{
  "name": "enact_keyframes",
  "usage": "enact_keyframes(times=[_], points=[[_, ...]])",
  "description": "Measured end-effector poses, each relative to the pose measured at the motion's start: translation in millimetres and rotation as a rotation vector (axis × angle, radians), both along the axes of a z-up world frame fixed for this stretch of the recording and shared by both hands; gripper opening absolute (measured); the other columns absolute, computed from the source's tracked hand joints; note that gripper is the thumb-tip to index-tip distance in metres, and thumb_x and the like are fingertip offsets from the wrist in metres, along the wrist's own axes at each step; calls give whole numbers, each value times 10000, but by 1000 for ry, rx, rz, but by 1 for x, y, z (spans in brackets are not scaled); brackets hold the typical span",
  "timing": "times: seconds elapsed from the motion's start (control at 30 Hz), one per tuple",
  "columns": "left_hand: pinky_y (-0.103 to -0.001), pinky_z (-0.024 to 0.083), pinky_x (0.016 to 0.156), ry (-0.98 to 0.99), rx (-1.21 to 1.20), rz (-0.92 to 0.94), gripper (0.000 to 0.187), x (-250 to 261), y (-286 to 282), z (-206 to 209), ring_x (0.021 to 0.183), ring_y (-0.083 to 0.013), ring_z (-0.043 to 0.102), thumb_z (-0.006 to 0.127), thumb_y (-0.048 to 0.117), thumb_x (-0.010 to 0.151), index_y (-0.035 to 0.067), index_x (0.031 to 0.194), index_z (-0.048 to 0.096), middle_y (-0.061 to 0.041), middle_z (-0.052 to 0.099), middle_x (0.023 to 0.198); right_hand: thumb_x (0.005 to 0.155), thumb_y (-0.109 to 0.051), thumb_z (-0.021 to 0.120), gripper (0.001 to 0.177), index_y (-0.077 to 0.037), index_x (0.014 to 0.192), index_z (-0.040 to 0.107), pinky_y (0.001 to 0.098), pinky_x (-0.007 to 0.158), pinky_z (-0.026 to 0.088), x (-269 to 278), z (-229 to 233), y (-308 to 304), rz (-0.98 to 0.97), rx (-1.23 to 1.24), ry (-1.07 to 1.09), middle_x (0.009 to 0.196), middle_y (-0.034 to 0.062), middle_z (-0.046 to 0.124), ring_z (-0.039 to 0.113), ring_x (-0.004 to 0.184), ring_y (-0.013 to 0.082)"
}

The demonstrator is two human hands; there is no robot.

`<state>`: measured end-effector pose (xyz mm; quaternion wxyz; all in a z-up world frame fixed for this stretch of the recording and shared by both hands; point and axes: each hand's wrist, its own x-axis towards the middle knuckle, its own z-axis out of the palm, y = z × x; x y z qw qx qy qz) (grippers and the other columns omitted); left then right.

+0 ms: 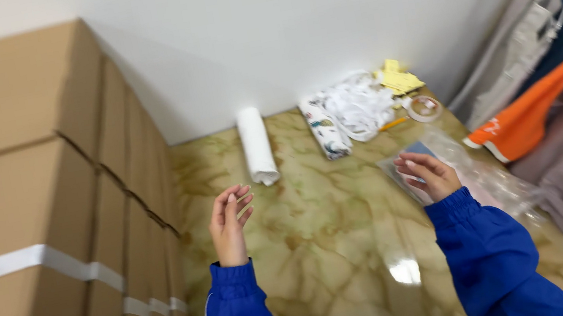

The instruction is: Packing clothes into cardboard boxes and preparing them for shipment

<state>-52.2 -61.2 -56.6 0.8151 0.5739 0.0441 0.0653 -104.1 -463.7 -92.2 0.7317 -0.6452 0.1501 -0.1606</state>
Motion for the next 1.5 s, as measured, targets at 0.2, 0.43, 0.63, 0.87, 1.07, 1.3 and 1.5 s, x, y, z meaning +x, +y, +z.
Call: enact_keyframes(times=[0.2, 0.43, 0.63, 0.87, 1.07, 1.3, 1.5], points=[[-362, 587, 838, 124, -44, -63, 223, -39, -54, -45, 1011, -235, 718, 535, 166, 1034, 88, 1173, 692, -155, 743, 1127, 830, -349, 846, 381, -335, 1198, 747, 377, 1016, 525, -61, -104, -110, -122, -818, 346, 1265, -4, 684, 614, 1249, 227], [-364, 585, 847, 190, -27, -58, 212, -77, -88, -72, 1014, -234, 711, 549, 172, 1034, 85, 1164, 693, -153, 739, 1131, 683, -609, 822, 1045, -353, 1580, 351, 530, 1208, 294, -68, -158, -160, 2, -1227, 752, 1643, 84, 314, 312, 1511, 347], [-359, 583, 831, 220, -1, -23, 218, -99, -109, -76, 1013, -233, 718, 541, 174, 1036, 89, 1169, 691, -149, 742, 1133, 602, -553, 904, 1383, -352, 1648, 22, 537, 1229, 232, -60, -148, -147, 29, -1173, 947, 1683, 111, 144, 227, 1534, 365], [-359, 565, 831, 267, 80, -135, 250, -101, -121, -96, 1033, -244, 717, 531, 246, 1050, 105, 1166, 702, -137, 747, 1150, 770, -501, 722, 968, -318, 1583, 230, 458, 1049, 490, -43, -192, -180, -69, -1242, 863, 1353, 99, 602, 617, 1252, 331], [-369, 576, 776, 382, 132, -290, 324, -91, -153, -172, 1055, -277, 729, 596, 377, 1015, 149, 1237, 656, -140, 736, 1201, 633, -576, 788, 917, -415, 1425, 355, 376, 1001, 540, -43, -213, -120, -151, -947, 751, 1253, -2, 678, 686, 1148, 229], [-559, 540, 995, 635, 195, -449, 1079, -101, -204, -199, 1410, -386, 460, 815, 579, 886, 223, 1618, 108, -189, 330, 1592, 768, -434, 772, 835, -253, 1487, 388, 437, 1015, 571, -38, -157, 40, 308, -924, 450, 1302, 128, 623, 683, 1150, 318], [-509, 260, 1250, 786, 663, -82, 1258, -89, -116, -273, 1508, -395, 286, 645, 896, 762, 118, 1617, 149, -245, 238, 1629, 800, -375, 882, 637, -179, 1356, 640, 409, 1034, 529, -35, -220, 120, 897, -344, 241, 1243, 158, 718, 658, 1194, 325]])
